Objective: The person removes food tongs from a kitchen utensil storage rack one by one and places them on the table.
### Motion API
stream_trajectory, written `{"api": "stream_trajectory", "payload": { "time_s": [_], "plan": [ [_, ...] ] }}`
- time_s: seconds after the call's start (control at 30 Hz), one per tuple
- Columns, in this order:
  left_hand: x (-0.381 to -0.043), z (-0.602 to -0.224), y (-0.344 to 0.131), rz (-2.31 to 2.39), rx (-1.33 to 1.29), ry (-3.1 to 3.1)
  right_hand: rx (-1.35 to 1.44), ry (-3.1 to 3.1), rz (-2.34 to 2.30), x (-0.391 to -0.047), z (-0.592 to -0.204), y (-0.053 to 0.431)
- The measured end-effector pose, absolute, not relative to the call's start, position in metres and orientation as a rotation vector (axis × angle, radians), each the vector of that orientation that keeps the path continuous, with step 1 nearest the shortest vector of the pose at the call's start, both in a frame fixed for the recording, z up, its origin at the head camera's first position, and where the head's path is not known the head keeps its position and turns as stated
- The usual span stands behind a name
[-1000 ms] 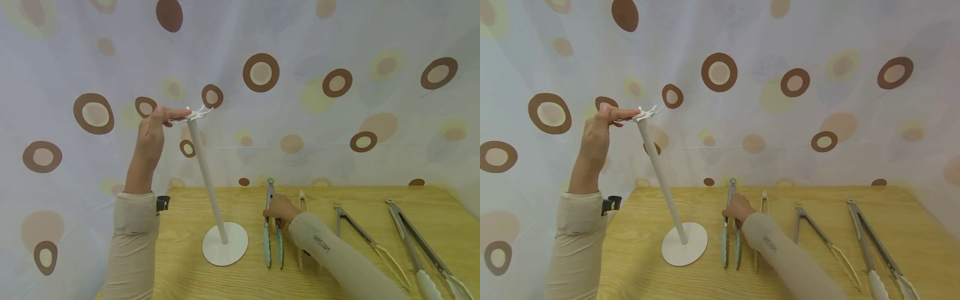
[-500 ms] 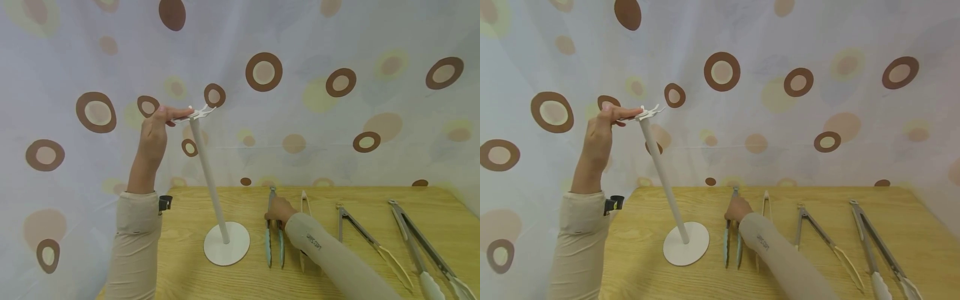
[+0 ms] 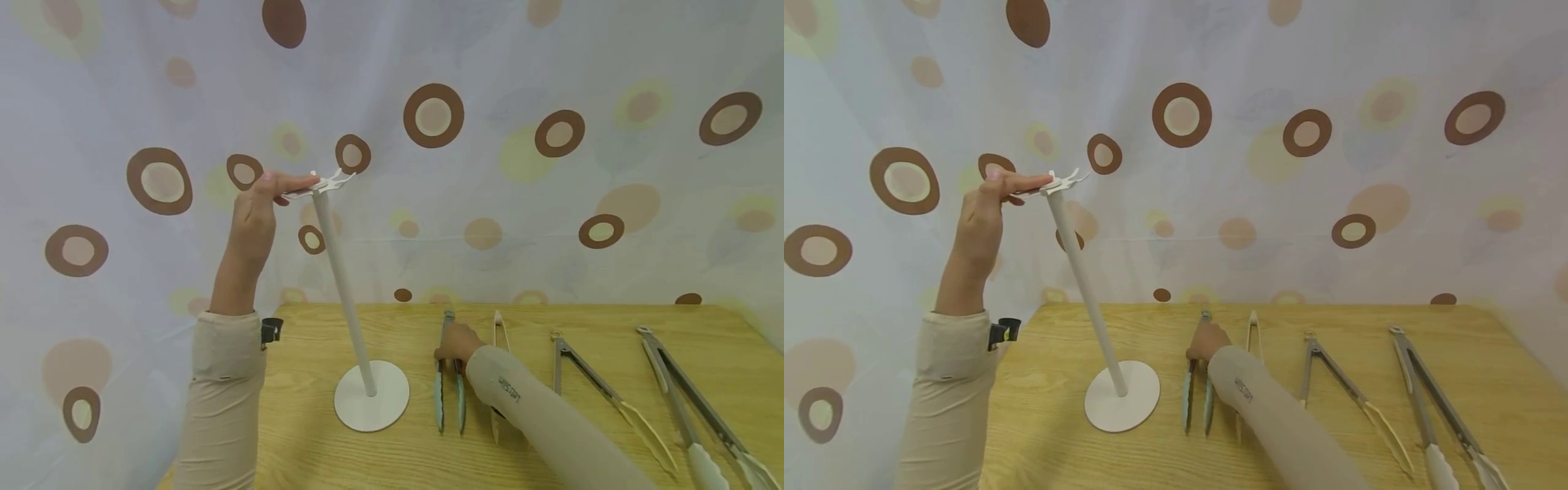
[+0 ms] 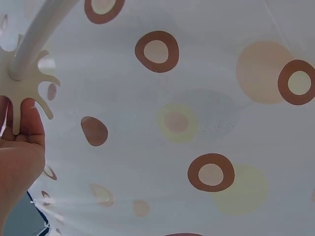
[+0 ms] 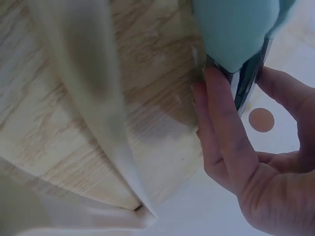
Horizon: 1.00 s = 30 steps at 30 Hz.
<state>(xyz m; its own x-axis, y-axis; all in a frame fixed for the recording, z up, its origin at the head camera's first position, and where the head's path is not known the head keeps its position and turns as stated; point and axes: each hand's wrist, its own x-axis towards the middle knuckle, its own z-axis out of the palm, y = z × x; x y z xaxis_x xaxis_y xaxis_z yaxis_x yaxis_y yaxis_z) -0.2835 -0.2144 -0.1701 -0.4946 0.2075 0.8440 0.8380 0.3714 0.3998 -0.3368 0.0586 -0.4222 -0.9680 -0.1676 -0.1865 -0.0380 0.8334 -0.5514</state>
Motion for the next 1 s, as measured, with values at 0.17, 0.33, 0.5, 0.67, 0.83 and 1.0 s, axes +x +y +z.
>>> {"api": "stream_trajectory", "payload": {
  "time_s": [0.17, 0.33, 0.5, 0.67, 0.83, 1.0],
  "plan": [
    [-0.284, -0.169, -0.214, -1.123, -0.904, -1.932, -0.159, 2.803, -0.797, -0.337, -0.423, 0.058],
    [-0.284, -0.170, -0.216, -1.134, -0.900, -1.925, -0.136, 2.789, -0.828, -0.339, -0.427, 0.058],
    [-0.284, -0.171, -0.216, -1.135, -0.903, -1.927, -0.123, 2.770, -0.832, -0.336, -0.425, 0.058],
    [-0.286, -0.171, -0.216, -1.142, -0.902, -1.920, -0.102, 2.752, -0.821, -0.330, -0.420, 0.058],
    [-0.286, -0.172, -0.216, -1.137, -0.888, -1.921, -0.162, 2.714, -0.863, -0.327, -0.413, 0.067],
    [-0.284, -0.174, -0.216, -1.110, -0.845, -1.927, -0.225, 2.702, -0.969, -0.323, -0.403, 0.078]
  ]
}}
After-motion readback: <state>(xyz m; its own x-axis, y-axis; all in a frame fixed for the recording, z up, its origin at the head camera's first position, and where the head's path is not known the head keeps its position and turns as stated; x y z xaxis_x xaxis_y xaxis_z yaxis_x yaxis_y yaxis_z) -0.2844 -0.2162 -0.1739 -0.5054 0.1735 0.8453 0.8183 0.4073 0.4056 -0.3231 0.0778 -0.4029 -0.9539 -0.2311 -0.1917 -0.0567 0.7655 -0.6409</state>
